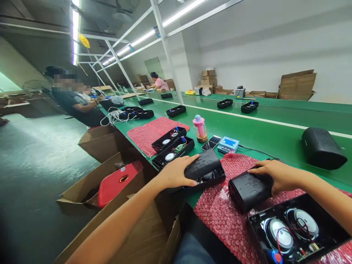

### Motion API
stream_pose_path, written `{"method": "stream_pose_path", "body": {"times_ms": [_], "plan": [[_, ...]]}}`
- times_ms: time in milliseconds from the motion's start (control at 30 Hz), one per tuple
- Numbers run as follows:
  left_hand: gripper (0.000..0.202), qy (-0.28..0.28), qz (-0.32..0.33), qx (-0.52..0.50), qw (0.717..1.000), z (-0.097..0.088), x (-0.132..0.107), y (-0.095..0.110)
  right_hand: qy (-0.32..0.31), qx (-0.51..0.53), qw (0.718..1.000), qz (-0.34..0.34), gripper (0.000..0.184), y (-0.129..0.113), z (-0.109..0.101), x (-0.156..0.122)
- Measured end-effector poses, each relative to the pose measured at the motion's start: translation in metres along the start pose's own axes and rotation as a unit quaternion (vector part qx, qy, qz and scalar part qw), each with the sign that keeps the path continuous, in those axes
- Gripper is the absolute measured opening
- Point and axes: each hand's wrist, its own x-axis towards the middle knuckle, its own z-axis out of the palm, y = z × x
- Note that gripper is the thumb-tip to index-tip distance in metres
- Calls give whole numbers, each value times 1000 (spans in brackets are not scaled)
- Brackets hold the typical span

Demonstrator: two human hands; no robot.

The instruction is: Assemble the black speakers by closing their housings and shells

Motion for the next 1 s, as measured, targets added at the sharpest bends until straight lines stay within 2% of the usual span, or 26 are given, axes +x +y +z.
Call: {"method": "stream_pose_path", "body": {"times_ms": [100,200,433,800,1000], "plan": [[99,-24,15,7,1000,16,13,7,8,-3,1000,-3,85,-1,0,0],[98,-46,19,11,999,23,18,7,4,-26,999,-18,86,-6,-1,1],[99,-65,11,27,997,19,14,0,8,-33,999,-34,83,-8,-2,5],[96,-76,-12,37,996,17,11,4,25,-37,999,-24,89,-2,1,1],[97,-79,-4,36,996,18,10,1,21,-31,999,-22,80,-7,-7,1]]}}
